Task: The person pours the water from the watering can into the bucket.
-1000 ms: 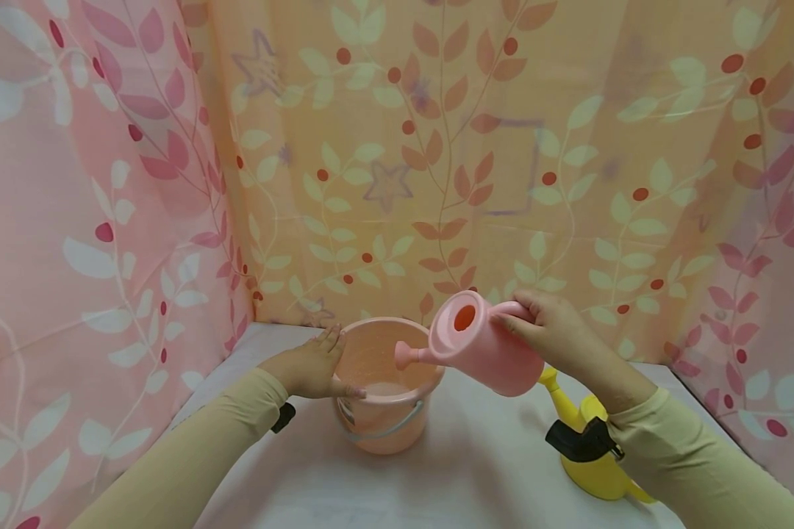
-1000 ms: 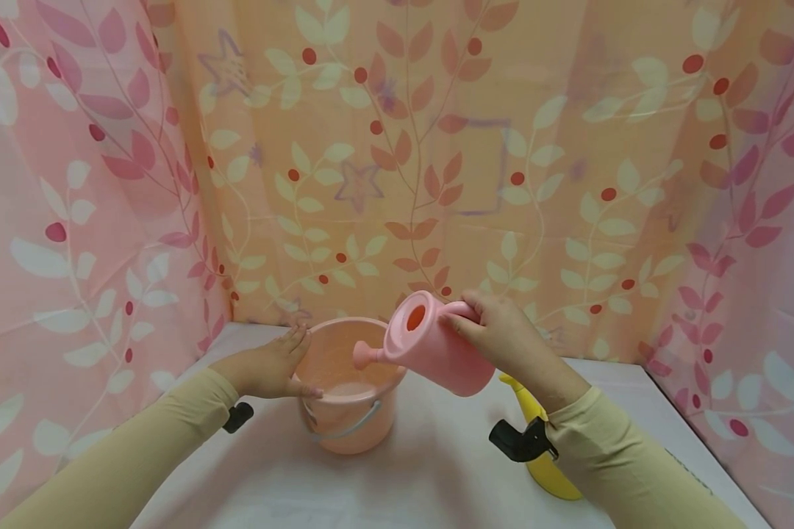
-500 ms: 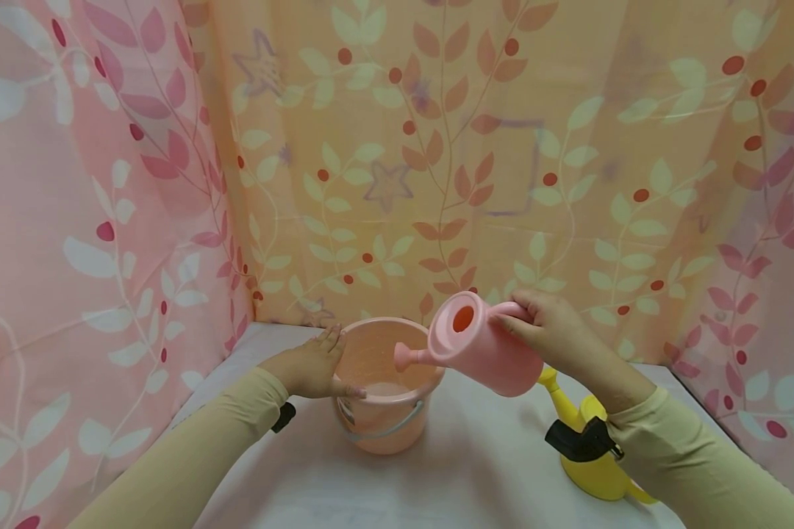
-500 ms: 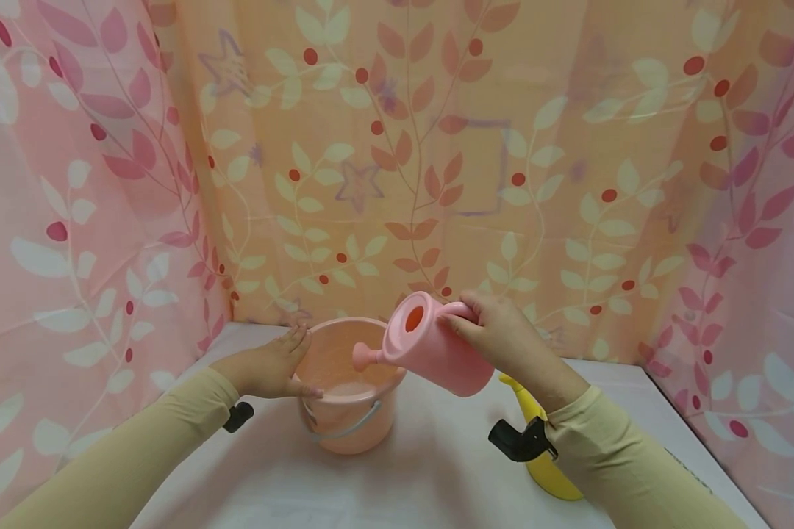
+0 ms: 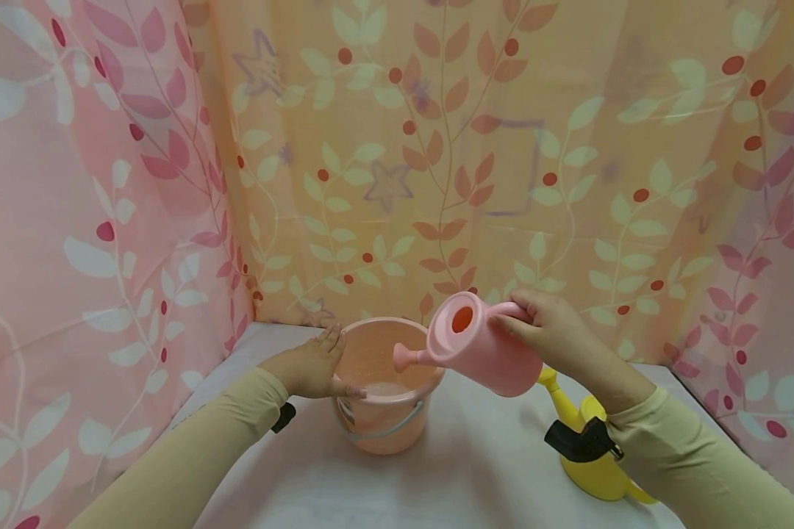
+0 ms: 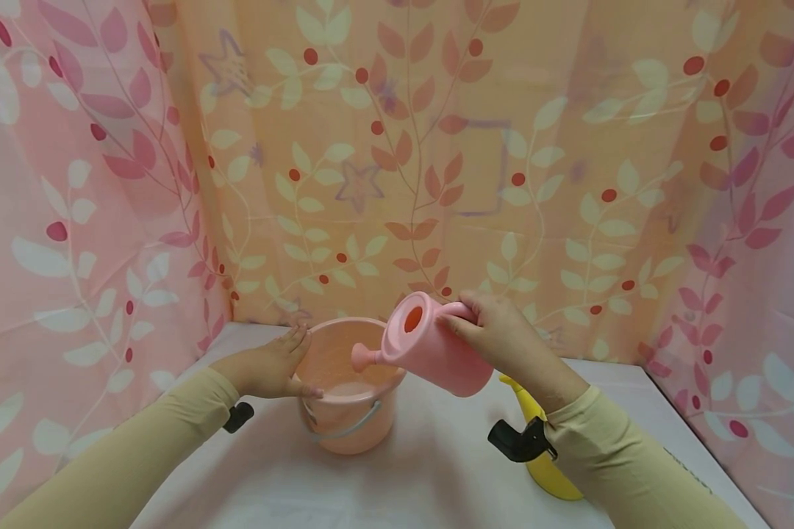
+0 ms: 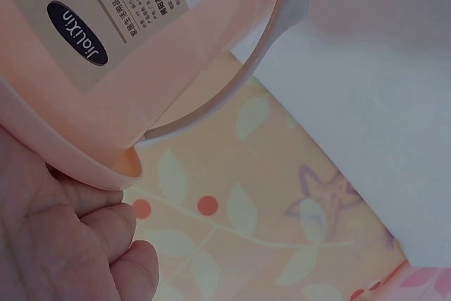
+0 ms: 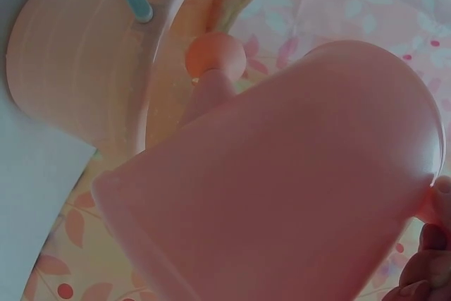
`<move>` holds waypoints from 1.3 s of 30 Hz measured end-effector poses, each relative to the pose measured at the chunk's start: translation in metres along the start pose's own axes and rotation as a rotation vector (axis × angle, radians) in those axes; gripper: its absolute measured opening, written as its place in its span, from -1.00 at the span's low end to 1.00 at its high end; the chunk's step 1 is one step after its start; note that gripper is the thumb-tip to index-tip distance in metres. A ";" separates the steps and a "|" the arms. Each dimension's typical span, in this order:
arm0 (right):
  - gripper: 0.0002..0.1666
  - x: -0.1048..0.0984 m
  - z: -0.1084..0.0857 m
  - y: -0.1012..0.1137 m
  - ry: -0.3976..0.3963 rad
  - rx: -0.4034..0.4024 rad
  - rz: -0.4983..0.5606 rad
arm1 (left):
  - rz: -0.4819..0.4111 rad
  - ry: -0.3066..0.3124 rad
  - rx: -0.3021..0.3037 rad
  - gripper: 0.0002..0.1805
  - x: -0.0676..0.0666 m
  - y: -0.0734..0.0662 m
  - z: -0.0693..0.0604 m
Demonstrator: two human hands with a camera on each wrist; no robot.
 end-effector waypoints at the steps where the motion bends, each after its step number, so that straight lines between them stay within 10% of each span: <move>1: -0.66 0.000 0.000 0.000 -0.001 0.000 0.000 | -0.001 -0.002 0.000 0.27 0.000 0.000 0.000; 39: -0.69 0.001 0.001 -0.001 -0.010 -0.012 -0.003 | -0.011 0.001 0.002 0.26 -0.002 -0.002 -0.001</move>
Point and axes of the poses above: each hand's wrist, its own z-axis towards the middle knuckle, its own x-axis out of the palm, y = z × x, the point moved 3 cm from there along z, towards the middle knuckle, and after that the axes turned 13 degrees about z, right-handed, at the moved point
